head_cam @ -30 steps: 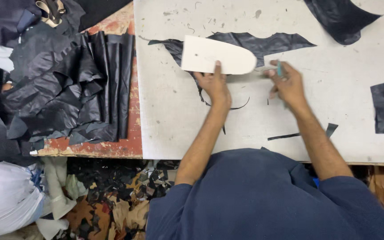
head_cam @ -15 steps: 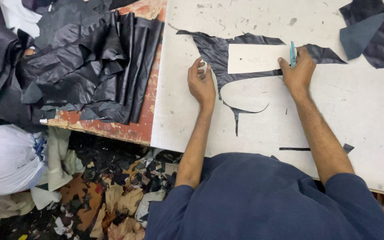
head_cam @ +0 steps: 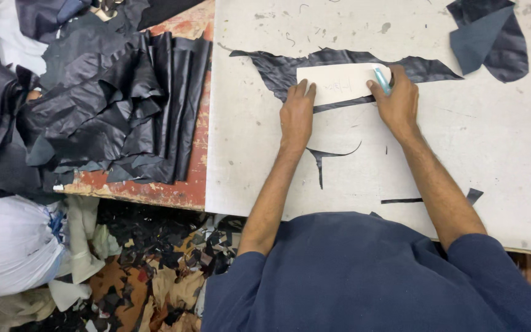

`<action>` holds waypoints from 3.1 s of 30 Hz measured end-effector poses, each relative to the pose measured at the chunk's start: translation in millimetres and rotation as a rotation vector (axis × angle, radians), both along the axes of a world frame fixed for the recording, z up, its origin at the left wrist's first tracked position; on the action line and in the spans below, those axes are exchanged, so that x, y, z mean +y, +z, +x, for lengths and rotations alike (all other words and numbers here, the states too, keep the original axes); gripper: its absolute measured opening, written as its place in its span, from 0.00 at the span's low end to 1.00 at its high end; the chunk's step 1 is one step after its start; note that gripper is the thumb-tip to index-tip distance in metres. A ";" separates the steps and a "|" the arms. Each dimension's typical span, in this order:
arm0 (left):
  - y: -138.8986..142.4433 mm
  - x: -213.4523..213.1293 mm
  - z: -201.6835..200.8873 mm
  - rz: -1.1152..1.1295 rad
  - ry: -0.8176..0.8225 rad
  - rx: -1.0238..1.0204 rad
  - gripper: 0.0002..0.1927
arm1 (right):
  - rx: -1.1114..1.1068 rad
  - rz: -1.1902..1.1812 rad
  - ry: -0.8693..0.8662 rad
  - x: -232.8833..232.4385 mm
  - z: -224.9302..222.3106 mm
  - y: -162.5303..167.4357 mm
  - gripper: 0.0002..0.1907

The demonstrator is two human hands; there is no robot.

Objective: The person uses a utility knife to cut black leather pieces on a workbench, following paper templates. They repeatedly position templates, trace outlines, and cut the leather, then remove and set aside the cut pieces.

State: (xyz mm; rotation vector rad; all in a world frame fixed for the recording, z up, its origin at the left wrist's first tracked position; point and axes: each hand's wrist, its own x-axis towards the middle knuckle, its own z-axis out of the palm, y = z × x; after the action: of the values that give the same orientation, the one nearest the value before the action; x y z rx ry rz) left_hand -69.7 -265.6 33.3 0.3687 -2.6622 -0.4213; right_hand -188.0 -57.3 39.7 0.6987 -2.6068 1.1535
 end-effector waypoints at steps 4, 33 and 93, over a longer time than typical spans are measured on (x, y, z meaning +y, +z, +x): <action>-0.6 -1.2 3.4 -0.014 -0.015 -0.016 0.21 | 0.121 -0.041 -0.148 28.5 11.9 10.3 0.15; 9.8 15.1 17.1 0.263 0.050 -0.046 0.19 | 0.017 0.312 0.028 10.1 36.6 7.7 0.27; 26.9 -34.7 -61.8 -0.070 -0.527 -0.280 0.29 | 0.021 0.234 0.046 22.6 36.4 15.4 0.24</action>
State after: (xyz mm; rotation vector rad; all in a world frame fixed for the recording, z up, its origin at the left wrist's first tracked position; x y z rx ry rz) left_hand -131.6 -300.2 60.1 -0.3325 -3.0241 -0.4545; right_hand -151.6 -34.7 55.1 0.8149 -2.7485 0.8549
